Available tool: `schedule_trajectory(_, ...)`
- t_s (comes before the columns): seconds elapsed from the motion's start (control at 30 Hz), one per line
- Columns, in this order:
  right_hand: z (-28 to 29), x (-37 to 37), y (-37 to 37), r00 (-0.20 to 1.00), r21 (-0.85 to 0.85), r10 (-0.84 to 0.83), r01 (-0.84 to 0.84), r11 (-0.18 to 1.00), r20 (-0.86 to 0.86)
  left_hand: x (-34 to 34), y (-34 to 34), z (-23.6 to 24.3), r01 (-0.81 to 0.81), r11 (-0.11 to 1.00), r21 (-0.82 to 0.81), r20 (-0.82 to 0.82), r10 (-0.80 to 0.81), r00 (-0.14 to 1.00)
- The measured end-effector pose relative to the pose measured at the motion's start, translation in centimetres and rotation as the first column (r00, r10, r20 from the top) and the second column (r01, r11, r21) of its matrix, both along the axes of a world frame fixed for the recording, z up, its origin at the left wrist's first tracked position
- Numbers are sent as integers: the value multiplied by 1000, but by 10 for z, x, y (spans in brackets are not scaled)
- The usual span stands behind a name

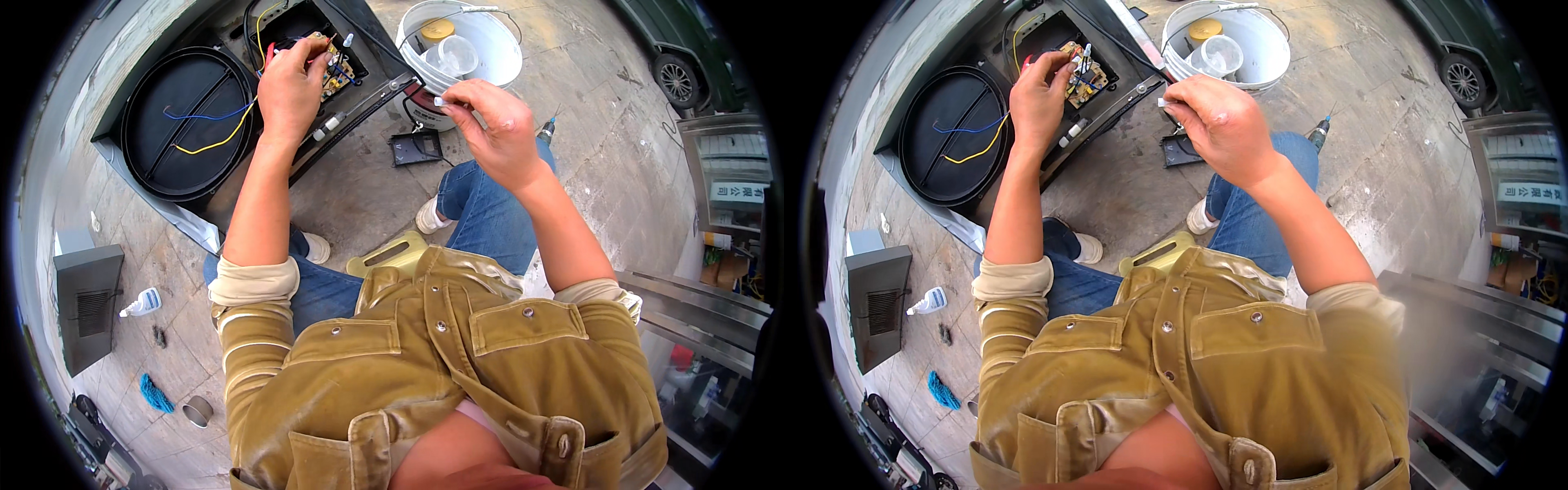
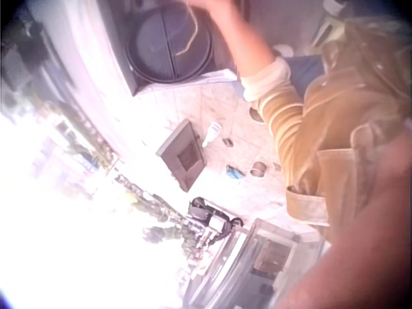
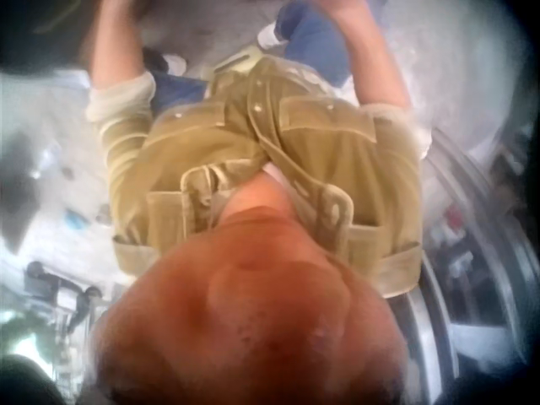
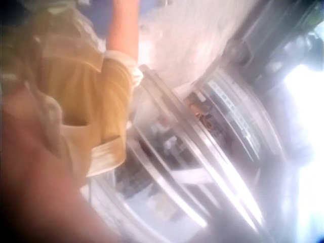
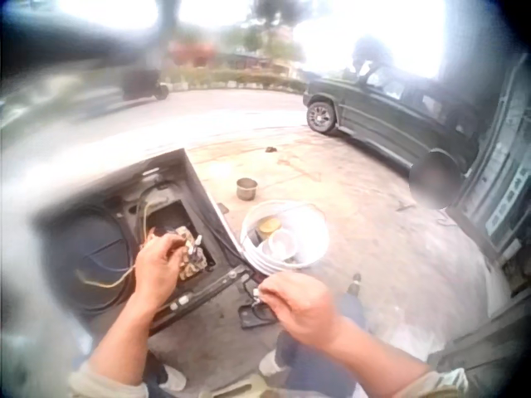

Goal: The person sits on a yellow stool outdoors and repairs the internal wiring of a metal appliance. They use pliers to strip and twist wires, connect them to a circuit board, and secure the connections with electrical tape. The person works methodically on the exposed components inside the open metal casing.

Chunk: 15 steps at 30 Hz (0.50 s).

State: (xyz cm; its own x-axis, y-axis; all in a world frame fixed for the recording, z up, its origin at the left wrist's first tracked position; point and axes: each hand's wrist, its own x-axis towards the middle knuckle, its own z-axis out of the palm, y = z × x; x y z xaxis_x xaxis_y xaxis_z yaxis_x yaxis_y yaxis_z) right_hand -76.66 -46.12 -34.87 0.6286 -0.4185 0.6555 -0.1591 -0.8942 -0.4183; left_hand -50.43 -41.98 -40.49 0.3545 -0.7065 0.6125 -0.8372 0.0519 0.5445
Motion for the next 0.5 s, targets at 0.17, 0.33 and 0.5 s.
schedule_trajectory(0.17, 1, -12, 11, 999, 1, -39, 39, 999, -14, 2, 0, -3, 14, 999, -39, 5, -14, 1000)
schedule_trajectory(0.33, 8, -41, 38, 987, 60, -129, 135, 989, -98, 9, -4, -11, 16, 998, -64, 69, -11, 998)
schedule_trajectory(0.5, 16, -88, 63, 949, 77, -260, 277, 958, -178, 5, -1, -7, 5, 1000, -27, 58, -4, 998)
